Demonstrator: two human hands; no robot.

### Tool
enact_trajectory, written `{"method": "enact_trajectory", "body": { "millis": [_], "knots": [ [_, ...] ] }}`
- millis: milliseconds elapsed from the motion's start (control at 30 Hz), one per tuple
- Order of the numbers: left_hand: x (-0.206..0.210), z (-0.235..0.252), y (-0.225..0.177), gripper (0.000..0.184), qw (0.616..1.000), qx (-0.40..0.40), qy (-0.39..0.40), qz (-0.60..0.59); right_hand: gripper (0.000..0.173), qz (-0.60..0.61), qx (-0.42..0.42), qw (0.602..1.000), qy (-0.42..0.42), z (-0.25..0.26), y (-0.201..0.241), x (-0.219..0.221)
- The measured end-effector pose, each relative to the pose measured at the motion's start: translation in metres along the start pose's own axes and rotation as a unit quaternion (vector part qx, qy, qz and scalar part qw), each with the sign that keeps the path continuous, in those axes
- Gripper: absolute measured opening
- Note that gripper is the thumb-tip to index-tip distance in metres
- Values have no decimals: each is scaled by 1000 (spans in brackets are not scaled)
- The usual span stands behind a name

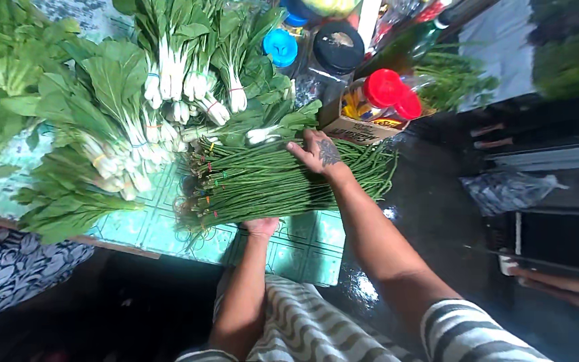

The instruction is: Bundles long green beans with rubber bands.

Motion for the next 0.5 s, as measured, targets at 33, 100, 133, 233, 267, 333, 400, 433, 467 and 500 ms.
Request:
{"method": "enact_trajectory", "body": {
  "millis": [33, 100, 133, 233, 267, 333, 400, 433, 467, 500],
  "knots": [
    [-1, 3, -1, 95, 1000, 1, 4, 12, 102, 0, 18, 999, 31, 2, -12, 5],
    [-2, 8, -4, 93, 999, 2, 16, 35, 103, 22, 53, 995, 78, 8, -31, 12],
    [-2, 10, -4, 92, 999, -1, 23, 41, 98, 42, 72, 991, 101, 10, -35, 14],
    [5, 12, -8, 82, 998, -12, 40, 54, 79, 123, 126, 968, 176, 8, -27, 17],
    [7, 13, -11, 78, 997, -10, 42, 67, 80, 136, 129, 964, 188, 8, -29, 24],
    [2, 17, -15, 68, 995, -5, 43, 87, 83, 148, 108, 965, 190, 5, -35, 33],
    [-8, 16, -18, 64, 995, 10, 40, 86, 88, 93, 54, 981, 163, -8, -36, 27],
    [-7, 5, -21, 62, 995, 25, 39, 91, 91, 56, 24, 989, 134, -18, -33, 18],
    [2, -19, -25, 55, 994, 33, 10, 100, 92, 33, -1, 994, 107, -33, -24, 6],
    [22, -58, -28, 46, 984, 22, -145, 102, 92, 17, -25, 997, 71, -52, -15, -5]
  ]
}}
Point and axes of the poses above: each hand's wrist, its own z-axis towards the middle knuckle, its own x-axis out of the palm, y = z × x, the point moved 9 cm from there along z, towards the middle knuckle, and after that the axes turned 12 degrees about -y, right-handed, at the moved point
